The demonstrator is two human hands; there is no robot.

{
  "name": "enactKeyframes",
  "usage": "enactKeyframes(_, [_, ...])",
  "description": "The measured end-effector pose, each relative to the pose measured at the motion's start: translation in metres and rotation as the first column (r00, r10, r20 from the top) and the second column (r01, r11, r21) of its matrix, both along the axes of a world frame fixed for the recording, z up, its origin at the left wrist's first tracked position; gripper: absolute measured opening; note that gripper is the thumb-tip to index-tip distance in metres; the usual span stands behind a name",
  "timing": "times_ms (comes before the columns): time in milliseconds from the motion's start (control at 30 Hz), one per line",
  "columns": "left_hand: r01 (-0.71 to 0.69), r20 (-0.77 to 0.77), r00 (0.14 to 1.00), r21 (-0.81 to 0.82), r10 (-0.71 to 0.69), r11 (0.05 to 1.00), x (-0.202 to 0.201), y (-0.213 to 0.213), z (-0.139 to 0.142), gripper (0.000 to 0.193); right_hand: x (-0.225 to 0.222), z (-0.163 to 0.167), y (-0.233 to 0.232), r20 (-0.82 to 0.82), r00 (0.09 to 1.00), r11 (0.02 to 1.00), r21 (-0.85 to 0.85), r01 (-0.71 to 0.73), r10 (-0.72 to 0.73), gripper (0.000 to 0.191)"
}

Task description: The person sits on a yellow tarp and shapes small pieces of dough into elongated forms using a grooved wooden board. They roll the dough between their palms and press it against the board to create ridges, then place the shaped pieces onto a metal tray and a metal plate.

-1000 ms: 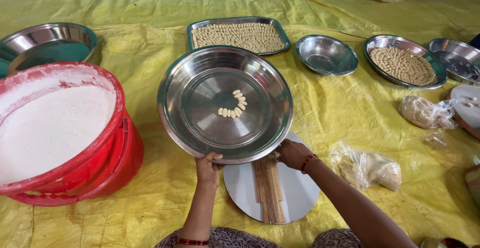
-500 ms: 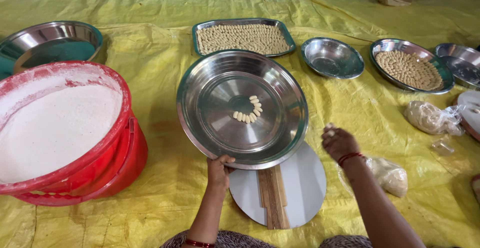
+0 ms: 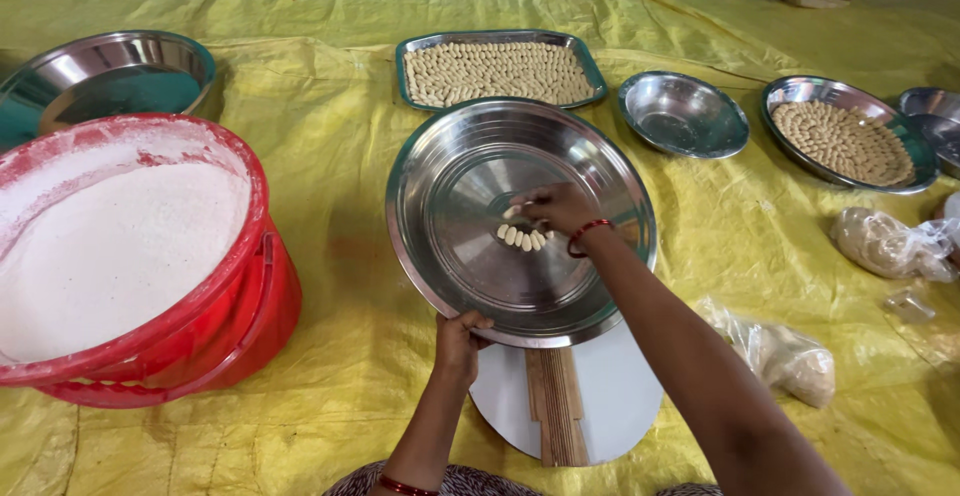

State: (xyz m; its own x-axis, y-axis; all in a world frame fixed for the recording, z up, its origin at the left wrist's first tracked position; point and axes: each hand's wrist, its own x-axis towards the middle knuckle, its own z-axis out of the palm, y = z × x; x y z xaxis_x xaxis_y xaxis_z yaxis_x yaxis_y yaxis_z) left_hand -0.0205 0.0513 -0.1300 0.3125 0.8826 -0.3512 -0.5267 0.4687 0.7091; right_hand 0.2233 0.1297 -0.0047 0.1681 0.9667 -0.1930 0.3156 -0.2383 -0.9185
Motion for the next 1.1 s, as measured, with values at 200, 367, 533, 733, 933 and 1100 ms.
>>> enactKeyframes(200, [0.001,-0.023,1.0,-0.009,-0.001,1.0,0.001,0.002,-0.007,0.05,-0.014,-0.011,0.023,0.535,0.838,0.972,0.119,-0.2,0.107,0.024])
enactKeyframes(367, [-0.004,-0.034,0.999,-0.035,0.003,0.999,0.001,-0.001,0.001,0.058,-0.02,-0.01,0.02,0.654,0.746,0.946,0.148,-0.289,0.126,0.019])
enactKeyframes(533, [0.014,-0.029,0.999,-0.016,-0.015,1.0,0.0,-0.004,0.014,0.064,-0.04,0.007,0.005,0.785,0.583,0.853,0.142,-0.502,0.212,0.02])
enactKeyframes(733, [0.018,0.005,1.0,0.003,-0.018,1.0,0.0,-0.005,0.015,0.057,-0.06,0.017,0.0,0.86,0.439,0.817,0.046,-0.574,0.26,0.024])
enactKeyframes(933, [0.02,-0.013,1.0,-0.007,-0.02,1.0,0.002,-0.005,0.011,0.054,-0.047,0.01,0.0,0.787,0.565,0.842,0.113,-0.527,0.248,0.014])
enactKeyframes(1100, [0.045,-0.029,0.999,0.043,-0.044,0.998,0.002,-0.006,0.015,0.046,-0.039,0.01,-0.002,0.88,0.42,0.891,-0.009,-0.454,0.223,0.014])
